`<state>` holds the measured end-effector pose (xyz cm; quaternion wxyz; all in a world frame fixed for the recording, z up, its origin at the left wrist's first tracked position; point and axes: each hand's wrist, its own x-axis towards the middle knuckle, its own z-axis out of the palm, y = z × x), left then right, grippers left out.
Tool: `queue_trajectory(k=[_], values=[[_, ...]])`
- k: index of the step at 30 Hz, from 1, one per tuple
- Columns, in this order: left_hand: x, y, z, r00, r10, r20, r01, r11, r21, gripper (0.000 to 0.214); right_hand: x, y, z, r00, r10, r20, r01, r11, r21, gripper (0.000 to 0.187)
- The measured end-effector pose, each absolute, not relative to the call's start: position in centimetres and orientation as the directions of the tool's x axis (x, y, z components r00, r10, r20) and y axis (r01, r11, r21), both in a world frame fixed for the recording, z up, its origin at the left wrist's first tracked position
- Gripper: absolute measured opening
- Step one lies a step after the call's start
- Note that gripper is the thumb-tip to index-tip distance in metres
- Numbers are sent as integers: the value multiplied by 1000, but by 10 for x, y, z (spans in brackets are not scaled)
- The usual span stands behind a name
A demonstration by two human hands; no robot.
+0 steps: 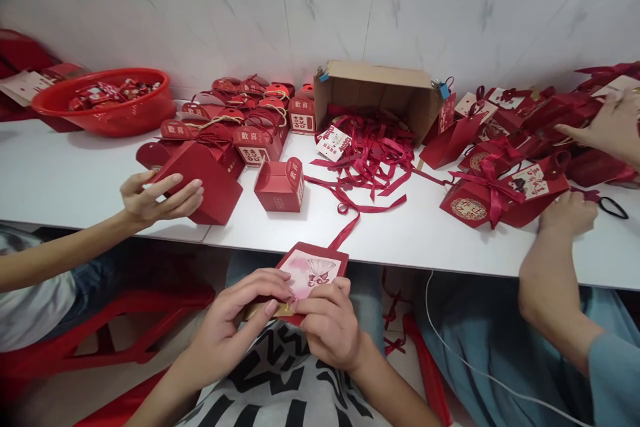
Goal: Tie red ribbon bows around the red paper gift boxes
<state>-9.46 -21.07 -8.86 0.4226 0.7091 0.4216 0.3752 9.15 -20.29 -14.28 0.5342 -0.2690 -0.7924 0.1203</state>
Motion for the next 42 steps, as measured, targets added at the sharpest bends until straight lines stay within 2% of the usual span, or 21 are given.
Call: queue_trajectory(k=[6,16,24,37,42], values=[[-94,-210,-91,341,901,269,328,-382,864,20,93,-202,-140,-289,523,802,318,843,-435,23],[-97,-211,-96,328,850,412,367,-517,774,27,91,-200,-132,-269,516,813,290,849,-443,24],[-100,-209,-98,373,807,458,425,-587,689,27,89,-201,-132,-233,545,806,267,832,-486,20],[-100,-209,-97,379,824,421,406,-557,724,25,90,-199,-134,-289,486,825,270,868,-417,19],[-109,-204,-95,459,756,468,477,-653,588,25,88,-197,-137,-320,487,813,224,872,-435,20]])
